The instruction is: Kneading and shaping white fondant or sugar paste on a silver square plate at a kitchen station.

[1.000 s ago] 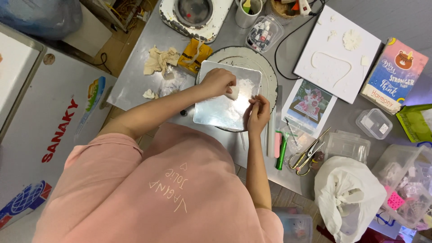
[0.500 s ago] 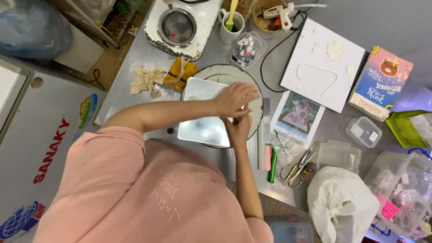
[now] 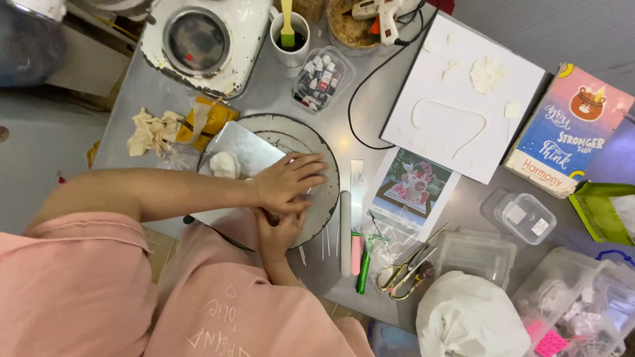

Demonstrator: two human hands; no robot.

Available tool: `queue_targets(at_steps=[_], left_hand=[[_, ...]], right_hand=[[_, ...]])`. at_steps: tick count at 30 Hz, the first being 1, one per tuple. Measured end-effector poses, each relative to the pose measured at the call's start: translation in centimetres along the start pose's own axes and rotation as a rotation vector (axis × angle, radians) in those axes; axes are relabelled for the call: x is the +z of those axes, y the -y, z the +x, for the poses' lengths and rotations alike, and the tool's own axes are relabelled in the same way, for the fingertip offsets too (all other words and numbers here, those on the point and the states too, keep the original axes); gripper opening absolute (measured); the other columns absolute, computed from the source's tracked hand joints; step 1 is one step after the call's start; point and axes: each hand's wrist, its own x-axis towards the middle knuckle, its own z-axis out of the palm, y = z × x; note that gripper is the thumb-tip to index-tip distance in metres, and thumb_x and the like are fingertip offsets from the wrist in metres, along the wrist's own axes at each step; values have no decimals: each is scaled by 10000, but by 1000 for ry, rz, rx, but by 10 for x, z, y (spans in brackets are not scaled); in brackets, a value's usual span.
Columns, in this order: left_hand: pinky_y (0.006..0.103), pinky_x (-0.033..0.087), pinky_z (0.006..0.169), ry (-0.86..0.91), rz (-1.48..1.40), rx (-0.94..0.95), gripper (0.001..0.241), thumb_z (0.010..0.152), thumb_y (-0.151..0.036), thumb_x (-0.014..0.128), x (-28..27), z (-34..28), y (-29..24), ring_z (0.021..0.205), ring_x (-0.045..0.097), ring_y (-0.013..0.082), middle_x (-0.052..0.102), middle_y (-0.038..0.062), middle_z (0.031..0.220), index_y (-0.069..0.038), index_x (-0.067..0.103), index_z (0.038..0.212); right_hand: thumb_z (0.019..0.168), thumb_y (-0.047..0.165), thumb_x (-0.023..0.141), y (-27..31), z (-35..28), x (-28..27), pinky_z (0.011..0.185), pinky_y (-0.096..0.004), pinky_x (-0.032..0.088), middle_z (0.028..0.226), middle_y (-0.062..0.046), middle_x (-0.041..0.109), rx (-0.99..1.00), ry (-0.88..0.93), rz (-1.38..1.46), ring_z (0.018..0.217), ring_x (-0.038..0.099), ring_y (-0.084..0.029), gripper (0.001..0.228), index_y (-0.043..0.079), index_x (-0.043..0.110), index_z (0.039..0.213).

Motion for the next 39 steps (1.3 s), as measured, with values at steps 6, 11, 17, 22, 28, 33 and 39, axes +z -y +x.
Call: queue_targets(at_steps=[6, 11, 17, 22, 28, 33, 39], left_hand=[[511, 317, 1144, -139, -169, -252, 450, 940, -373, 583, 11, -1, 6, 1439, 415, 307, 510, 115, 1470, -114, 573, 1308], [498, 320, 1146, -484, -197, -388, 386, 984, -304, 596, 24, 1, 15, 1405, 455, 333, 535, 124, 1441, -80, 589, 1299], [448, 417, 1148, -737, -495, -383, 214, 1016, -223, 633, 4, -43, 31, 1348, 560, 294, 615, 100, 1373, -98, 658, 1187], [381, 529, 1013, -84, -627, -290, 232, 980, -258, 727, -97, -126, 41, 1195, 672, 210, 693, 43, 1221, -122, 696, 1164], [467, 463, 952, -101, 75, 78, 604, 678, -203, 869, -60, -172, 64, 1118, 624, 293, 678, 69, 1170, -103, 695, 1247], [409, 481, 1035, -319, -69, -41, 582, 786, -235, 906, -34, -135, 21, 1263, 578, 206, 649, 22, 1341, -118, 668, 1305], [494, 405, 953, -150, 69, -171, 560, 594, -570, 867, -67, -76, -2, 1273, 505, 356, 608, 140, 1338, -113, 702, 871]], right_hand=[[726, 358, 940, -14, -14, 11, 1275, -536, 283, 1164, -124, 728, -71, -64, -152, 1166, 659, -294, 853, 21, 558, 1410], [824, 276, 868, -16, -11, 17, 1265, -533, 241, 1304, -141, 730, -271, -126, -192, 1283, 648, -253, 835, 14, 448, 1497], [878, 196, 792, -15, -10, 12, 1285, -474, 210, 1331, -116, 710, -341, -49, -240, 1304, 635, -263, 848, 13, 359, 1583], [937, 142, 753, -6, -4, 2, 1263, -492, 168, 1308, -134, 728, -405, -16, -212, 1285, 640, -259, 749, -2, 368, 1564], [960, 129, 720, -16, 7, -4, 1278, -436, 258, 1194, -88, 783, -330, -2, -156, 1243, 688, -210, 692, 39, 422, 1578], [868, 13, 799, -18, 8, -6, 1078, -358, 504, 1268, -149, 730, -245, 49, -17, 1181, 713, -206, 828, 81, 391, 1585], [861, -39, 767, -19, 4, 0, 969, -325, 578, 1346, -190, 663, -139, 23, 116, 1249, 680, -231, 950, 104, 241, 1639]])
